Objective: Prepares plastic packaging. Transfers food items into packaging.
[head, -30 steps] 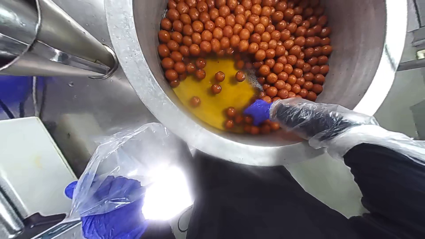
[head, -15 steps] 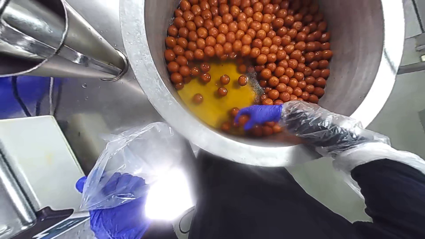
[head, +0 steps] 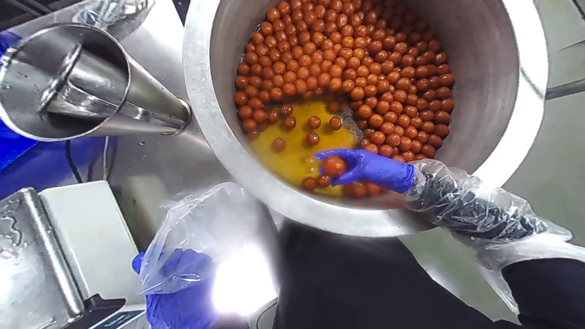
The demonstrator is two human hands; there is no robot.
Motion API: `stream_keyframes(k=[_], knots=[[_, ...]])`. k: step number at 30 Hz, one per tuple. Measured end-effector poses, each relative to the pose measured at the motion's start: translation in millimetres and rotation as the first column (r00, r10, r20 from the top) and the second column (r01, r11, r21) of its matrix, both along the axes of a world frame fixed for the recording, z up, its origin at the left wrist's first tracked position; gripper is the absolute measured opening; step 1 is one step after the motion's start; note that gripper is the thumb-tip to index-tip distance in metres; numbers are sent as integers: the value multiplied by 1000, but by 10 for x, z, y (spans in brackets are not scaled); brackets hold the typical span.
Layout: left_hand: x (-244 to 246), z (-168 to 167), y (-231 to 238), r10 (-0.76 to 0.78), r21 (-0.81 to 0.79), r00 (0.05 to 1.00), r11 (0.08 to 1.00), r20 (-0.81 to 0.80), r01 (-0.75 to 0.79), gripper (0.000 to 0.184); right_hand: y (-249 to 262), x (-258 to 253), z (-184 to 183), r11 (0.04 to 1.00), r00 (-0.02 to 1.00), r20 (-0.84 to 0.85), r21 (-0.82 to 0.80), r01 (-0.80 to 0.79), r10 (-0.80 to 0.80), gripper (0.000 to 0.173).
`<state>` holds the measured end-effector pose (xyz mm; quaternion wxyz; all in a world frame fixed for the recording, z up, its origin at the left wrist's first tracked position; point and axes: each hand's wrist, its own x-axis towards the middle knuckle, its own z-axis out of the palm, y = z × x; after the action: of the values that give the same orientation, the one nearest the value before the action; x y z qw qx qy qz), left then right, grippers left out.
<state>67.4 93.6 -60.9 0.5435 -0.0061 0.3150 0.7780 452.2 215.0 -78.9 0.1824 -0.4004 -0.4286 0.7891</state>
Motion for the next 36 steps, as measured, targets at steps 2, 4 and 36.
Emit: stream_keyframes(k=[2, 4, 36], knots=[[-6, -19, -9, -11, 12, 999, 1000, -30, 11, 42, -26, 2, 42, 999, 999, 31, 34, 34, -35, 66], [-58, -76, -45, -100, 54, 991, 993, -89, 105, 46, -56, 0, 81, 996, 996, 54, 60, 68, -72, 63], [67, -42, -74, -41, -9, 976, 999, -213, 40, 33, -132, -116, 236, 966, 971, 137, 194, 170, -198, 54]])
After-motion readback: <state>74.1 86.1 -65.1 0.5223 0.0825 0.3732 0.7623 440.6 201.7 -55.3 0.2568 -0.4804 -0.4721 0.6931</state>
